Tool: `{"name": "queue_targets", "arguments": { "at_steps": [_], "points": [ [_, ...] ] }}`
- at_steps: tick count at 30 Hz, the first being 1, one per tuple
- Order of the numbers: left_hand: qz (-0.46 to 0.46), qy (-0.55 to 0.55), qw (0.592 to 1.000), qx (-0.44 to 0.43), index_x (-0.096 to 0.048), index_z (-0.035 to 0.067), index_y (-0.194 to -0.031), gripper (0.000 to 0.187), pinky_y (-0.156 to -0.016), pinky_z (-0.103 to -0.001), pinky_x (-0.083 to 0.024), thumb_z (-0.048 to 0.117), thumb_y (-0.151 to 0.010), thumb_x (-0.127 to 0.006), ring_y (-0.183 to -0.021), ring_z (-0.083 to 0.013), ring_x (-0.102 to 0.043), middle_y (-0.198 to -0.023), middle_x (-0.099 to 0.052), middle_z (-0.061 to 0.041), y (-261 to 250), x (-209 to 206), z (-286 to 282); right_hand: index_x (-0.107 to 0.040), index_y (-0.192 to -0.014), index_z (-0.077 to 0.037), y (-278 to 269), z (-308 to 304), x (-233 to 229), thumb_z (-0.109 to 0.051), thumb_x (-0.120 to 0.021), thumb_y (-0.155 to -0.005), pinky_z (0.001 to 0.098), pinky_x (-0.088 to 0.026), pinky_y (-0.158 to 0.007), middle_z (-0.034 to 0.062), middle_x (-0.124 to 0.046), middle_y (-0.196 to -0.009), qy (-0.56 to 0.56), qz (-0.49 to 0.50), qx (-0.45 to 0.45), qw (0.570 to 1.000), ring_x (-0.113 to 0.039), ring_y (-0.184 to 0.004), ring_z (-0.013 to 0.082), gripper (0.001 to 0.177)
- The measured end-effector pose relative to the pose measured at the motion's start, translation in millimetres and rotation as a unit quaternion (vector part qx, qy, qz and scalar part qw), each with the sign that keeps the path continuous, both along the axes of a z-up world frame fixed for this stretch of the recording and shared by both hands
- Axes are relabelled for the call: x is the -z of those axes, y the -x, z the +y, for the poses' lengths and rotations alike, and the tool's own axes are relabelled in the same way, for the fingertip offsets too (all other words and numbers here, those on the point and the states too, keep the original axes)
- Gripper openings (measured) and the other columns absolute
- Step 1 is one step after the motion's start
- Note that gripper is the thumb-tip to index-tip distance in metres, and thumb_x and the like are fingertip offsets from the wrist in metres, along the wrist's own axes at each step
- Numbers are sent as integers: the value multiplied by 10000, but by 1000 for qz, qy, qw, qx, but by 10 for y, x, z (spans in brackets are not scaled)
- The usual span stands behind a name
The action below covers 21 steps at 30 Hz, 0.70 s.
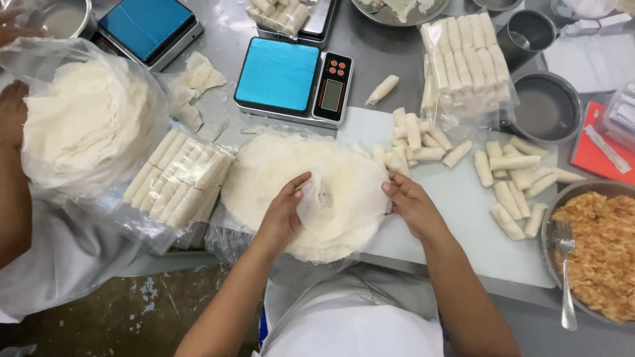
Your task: The person places a square of dough onto a white surface, adds a small portion of filling from a bowl, and rolls the dough into a cylinder. The person then gathers several of these rolls and places them into a clear plastic bag.
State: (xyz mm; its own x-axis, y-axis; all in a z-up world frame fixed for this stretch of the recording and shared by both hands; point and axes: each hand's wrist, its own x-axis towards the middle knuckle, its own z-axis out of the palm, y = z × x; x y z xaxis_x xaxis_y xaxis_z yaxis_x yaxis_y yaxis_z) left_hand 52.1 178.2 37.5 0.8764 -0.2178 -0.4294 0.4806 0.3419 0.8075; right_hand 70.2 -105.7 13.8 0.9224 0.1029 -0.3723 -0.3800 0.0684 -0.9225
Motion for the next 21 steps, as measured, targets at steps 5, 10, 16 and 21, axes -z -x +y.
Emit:
{"name": "queue_targets", "arguments": {
  "at_steps": [5,10,16,21],
  "points": [
    [-191,-223,956,9,-449,4,-1484,510,-1176,-564,-328,100,-986,-505,-1426,-458,-384,-1479,-452,-270,211,-315,-57,-639,-1276,46,139,-74,273,-139,-642,-1001,359,-631,-689,150,-737,-932,-29,26,42,998,-723,-748,204,331],
    [-309,-296,903,42,-612,30,-1330,352,-1131,-563,-376,150,-1026,-481,-1313,-428,-514,-1303,-577,-210,281,-406,-290,-655,-1180,73,351,-89,295,-84,-664,-969,369,-620,-649,158,-687,-890,-84,-5,94,992,-703,-731,222,264],
    [-122,188,960,167,-378,79,-1592,797,-1110,-467,-447,639,-1029,-313,-1377,-256,-499,-1517,-513,-134,524,185,-1106,-487,-1205,-13,846,-6,87,-72,-541,-1002,565,-604,-968,179,-643,-1179,-222,-179,195,938,-694,-1092,305,218],
    [40,275,955,107,-236,99,-1647,666,-1196,-491,-336,474,-1106,-135,-1446,-364,-426,-1611,-392,-196,538,520,-1215,-475,-1169,-104,792,-108,-329,-243,-511,-1052,447,-528,-1053,73,-585,-1296,-102,-132,213,963,-612,-1248,246,185]
  ]
}}
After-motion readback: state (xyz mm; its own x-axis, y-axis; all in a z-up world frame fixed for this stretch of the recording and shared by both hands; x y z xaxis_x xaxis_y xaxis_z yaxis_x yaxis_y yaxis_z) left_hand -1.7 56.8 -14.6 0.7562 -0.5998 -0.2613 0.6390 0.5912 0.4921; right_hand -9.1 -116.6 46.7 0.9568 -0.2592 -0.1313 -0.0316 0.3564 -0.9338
